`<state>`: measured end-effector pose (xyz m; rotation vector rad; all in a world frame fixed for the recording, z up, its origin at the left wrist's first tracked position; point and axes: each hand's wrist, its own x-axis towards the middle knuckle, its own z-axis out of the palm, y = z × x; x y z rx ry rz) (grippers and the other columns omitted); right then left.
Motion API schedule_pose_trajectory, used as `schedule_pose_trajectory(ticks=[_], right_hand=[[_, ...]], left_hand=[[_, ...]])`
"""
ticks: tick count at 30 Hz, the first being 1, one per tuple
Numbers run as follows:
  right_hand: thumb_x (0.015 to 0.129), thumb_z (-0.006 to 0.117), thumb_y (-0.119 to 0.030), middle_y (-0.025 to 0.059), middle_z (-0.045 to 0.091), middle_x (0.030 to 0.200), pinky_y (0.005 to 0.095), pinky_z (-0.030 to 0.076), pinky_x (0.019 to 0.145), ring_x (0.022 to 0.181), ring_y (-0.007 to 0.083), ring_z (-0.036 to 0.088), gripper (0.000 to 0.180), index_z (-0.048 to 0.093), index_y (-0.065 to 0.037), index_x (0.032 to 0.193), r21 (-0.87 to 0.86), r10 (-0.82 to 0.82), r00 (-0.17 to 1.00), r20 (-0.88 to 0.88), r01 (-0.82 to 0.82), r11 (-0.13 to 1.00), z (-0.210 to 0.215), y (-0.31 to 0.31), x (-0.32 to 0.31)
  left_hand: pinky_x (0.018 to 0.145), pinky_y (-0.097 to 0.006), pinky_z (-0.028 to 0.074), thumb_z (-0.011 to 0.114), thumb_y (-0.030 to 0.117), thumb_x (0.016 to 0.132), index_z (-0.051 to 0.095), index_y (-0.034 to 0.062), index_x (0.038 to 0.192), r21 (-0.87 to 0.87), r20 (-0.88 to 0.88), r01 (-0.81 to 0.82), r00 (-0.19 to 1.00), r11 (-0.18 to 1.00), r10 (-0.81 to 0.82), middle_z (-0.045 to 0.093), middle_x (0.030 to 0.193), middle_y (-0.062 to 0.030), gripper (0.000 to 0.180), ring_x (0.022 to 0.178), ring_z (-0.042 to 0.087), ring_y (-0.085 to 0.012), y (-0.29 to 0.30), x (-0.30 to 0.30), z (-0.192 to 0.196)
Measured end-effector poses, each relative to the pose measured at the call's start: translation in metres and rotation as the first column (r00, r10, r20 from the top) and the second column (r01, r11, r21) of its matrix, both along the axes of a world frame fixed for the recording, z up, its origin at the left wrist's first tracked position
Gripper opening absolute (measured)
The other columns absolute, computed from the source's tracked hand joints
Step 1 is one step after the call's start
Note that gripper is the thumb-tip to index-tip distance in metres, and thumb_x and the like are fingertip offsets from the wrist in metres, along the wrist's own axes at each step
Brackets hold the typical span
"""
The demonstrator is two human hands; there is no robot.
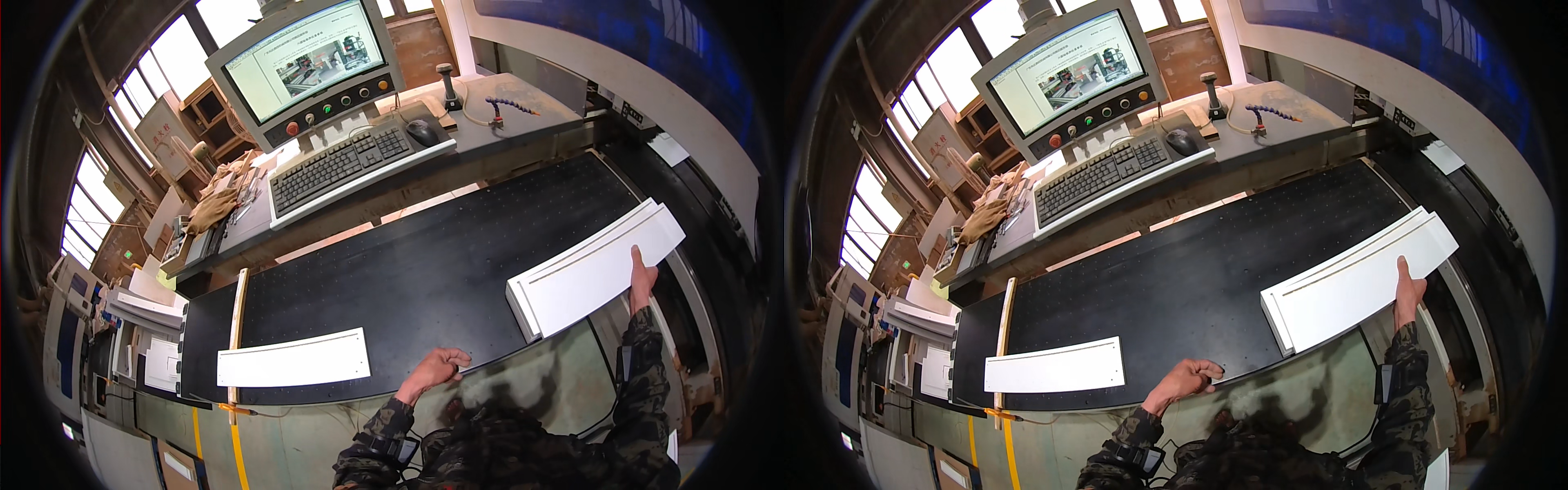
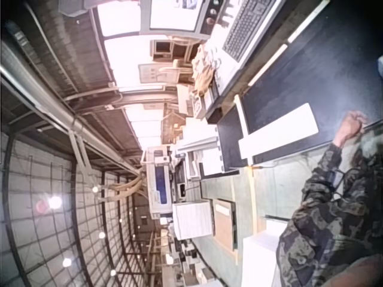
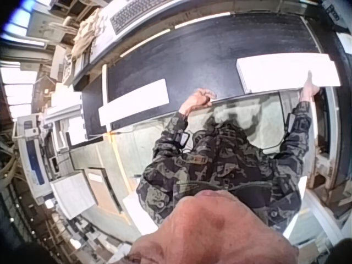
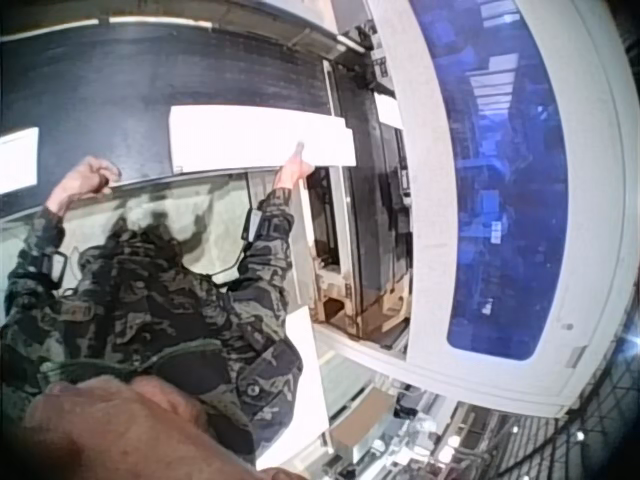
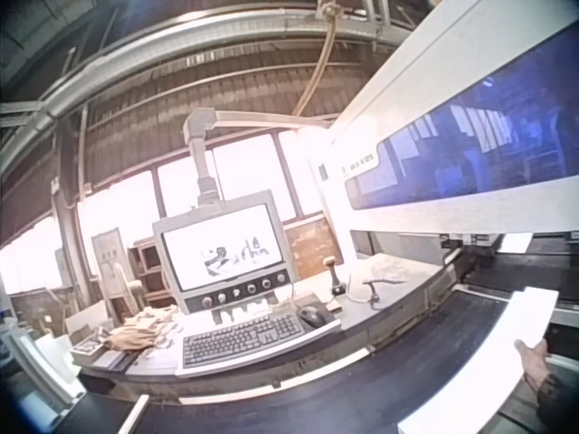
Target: The recorder uses a utility knife to trim and scrape the edges of white furniture panels on a workbench in a factory.
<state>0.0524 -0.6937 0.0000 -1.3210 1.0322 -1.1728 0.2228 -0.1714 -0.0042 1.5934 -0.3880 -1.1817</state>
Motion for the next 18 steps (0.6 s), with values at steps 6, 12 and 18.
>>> schedule_pose_trajectory(ticks=[6, 12, 18], right_hand=[[0.095, 0.073, -0.019, 0.0183, 0.070, 0.123, 0.0352, 0.051, 0.094, 0.109, 0.0236, 0.067, 0.048, 0.062, 0.015, 0.127, -0.022, -0.026, 1.000, 0.017, 0.026, 0.999, 0.006, 0.006, 0.000], [0.094, 0.073, -0.019, 0.0180, 0.070, 0.123, 0.0351, 0.051, 0.095, 0.110, 0.0238, 0.067, 0.048, 0.062, 0.015, 0.127, -0.023, -0.038, 0.999, -0.008, 0.038, 0.999, 0.004, 0.004, 0.002], [0.095, 0.073, -0.018, 0.0179, 0.069, 0.124, 0.0348, 0.051, 0.095, 0.110, 0.0239, 0.067, 0.048, 0.061, 0.014, 0.128, -0.045, -0.030, 0.999, 0.024, 0.031, 0.998, -0.004, -0.005, 0.000]], left_hand=[[0.070, -0.029, 0.054, 0.058, 0.012, 0.094, 0.070, 0.0004, 0.122, 0.070, 0.483, -0.118, 0.873, 0.991, 0.070, 0.076, 0.096, -0.0078, 0.032, 0.072, 0.067, -0.0125, -0.011, -0.013, 0.032], [0.064, -0.033, 0.051, 0.065, 0.029, 0.096, 0.075, 0.0011, 0.101, 0.042, 0.664, -0.190, 0.739, 0.981, 0.115, 0.067, 0.070, -0.0151, 0.030, 0.062, 0.064, -0.0182, -0.013, -0.039, 0.001], [0.058, -0.033, 0.050, 0.068, 0.028, 0.095, 0.075, 0.0014, 0.096, -0.102, 0.757, -0.178, 0.624, 0.979, 0.192, 0.067, 0.067, -0.0139, 0.028, 0.055, 0.061, -0.0188, -0.011, -0.039, -0.019]])
